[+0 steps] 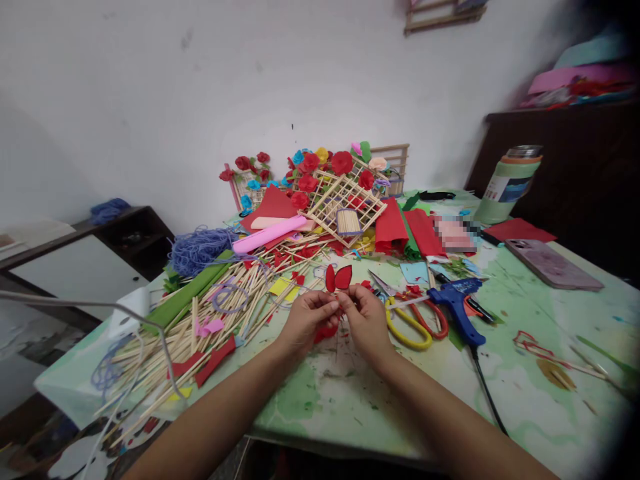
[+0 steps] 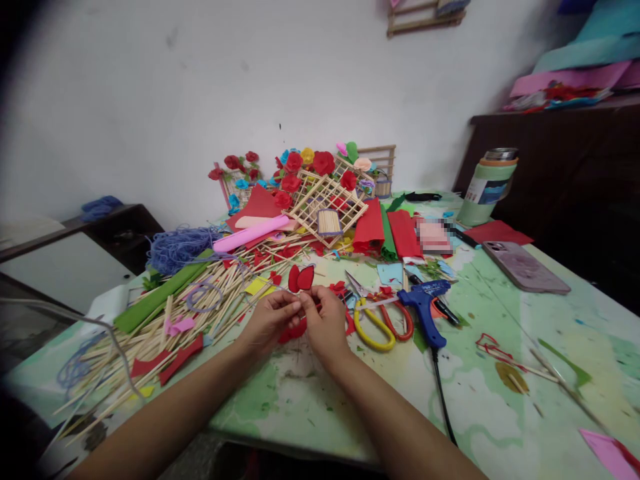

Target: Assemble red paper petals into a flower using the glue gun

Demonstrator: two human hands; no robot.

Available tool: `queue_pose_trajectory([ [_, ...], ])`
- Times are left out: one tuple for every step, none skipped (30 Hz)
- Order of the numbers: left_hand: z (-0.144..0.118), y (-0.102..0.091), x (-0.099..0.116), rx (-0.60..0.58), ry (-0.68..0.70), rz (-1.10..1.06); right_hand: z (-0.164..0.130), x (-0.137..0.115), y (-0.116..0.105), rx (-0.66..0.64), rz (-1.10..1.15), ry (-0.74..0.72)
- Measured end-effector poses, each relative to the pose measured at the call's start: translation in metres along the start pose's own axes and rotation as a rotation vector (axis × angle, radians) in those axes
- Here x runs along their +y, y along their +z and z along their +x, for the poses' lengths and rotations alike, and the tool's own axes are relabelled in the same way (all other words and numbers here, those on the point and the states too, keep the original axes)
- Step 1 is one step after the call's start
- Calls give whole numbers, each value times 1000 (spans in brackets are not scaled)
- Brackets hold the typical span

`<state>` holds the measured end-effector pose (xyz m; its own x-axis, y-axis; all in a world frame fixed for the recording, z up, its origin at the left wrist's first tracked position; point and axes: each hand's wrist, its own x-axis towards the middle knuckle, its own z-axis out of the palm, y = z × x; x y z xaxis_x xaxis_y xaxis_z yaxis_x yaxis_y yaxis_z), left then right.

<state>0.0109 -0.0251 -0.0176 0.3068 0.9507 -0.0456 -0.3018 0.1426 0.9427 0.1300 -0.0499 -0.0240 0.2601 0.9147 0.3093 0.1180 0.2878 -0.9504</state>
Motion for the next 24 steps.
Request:
queue_pose_trajectory([
  [0,1,0,3,-1,0,0,1,0,-4,8,0],
  [-1,2,1,6,-4,-1,0,1,0,-10,23,2],
  [-1,2,2,9,-8,0,0,2,1,-17,41,7],
  [-1,3,2,13,-13,-2,0,3,1,-21,55,11],
  [-1,3,3,17,-16,-4,0,4,2,-22,63,15],
  [-1,3,3,23,-16,-8,0,4,2,-21,67,16],
  [-1,3,3,27,-15,-10,0,5,2,-19,69,17],
  [0,3,3,32,-13,-9,0,5,3,-17,76,19],
  [0,2,3,35,-12,-9,1,4,3,-15,90,25],
  [1,2,2,36,-12,-7,1,4,3,-11,111,35],
  [1,1,1,37,-14,-5,1,4,3,-7,132,48],
  [2,1,0,37,-18,-3,1,4,3,-2,150,63],
  [2,1,-1,35,-23,-1,2,4,3,6,164,77],
  [3,1,-2,35,-25,-2,2,5,3,13,177,92],
  [3,0,-3,36,-25,-4,3,6,3,17,190,104],
  [4,0,-4,40,-21,-7,3,7,3,20,205,113],
  [4,0,-4,43,-13,-11,3,9,3,24,220,121],
  [5,0,-5,46,-3,-11,4,10,3,28,233,128],
  [6,0,-5,46,6,-7,4,11,4,31,245,132],
  [6,0,-5,41,10,1,4,12,4,33,255,135],
  [7,-1,-4,35,12,12,4,13,4,36,263,136],
  [7,-1,-4,29,14,22,4,12,4,40,269,135],
  [7,-1,-3,27,18,27,5,12,5,42,274,131],
  [6,-1,-3,28,22,28,5,11,5,47,277,126],
])
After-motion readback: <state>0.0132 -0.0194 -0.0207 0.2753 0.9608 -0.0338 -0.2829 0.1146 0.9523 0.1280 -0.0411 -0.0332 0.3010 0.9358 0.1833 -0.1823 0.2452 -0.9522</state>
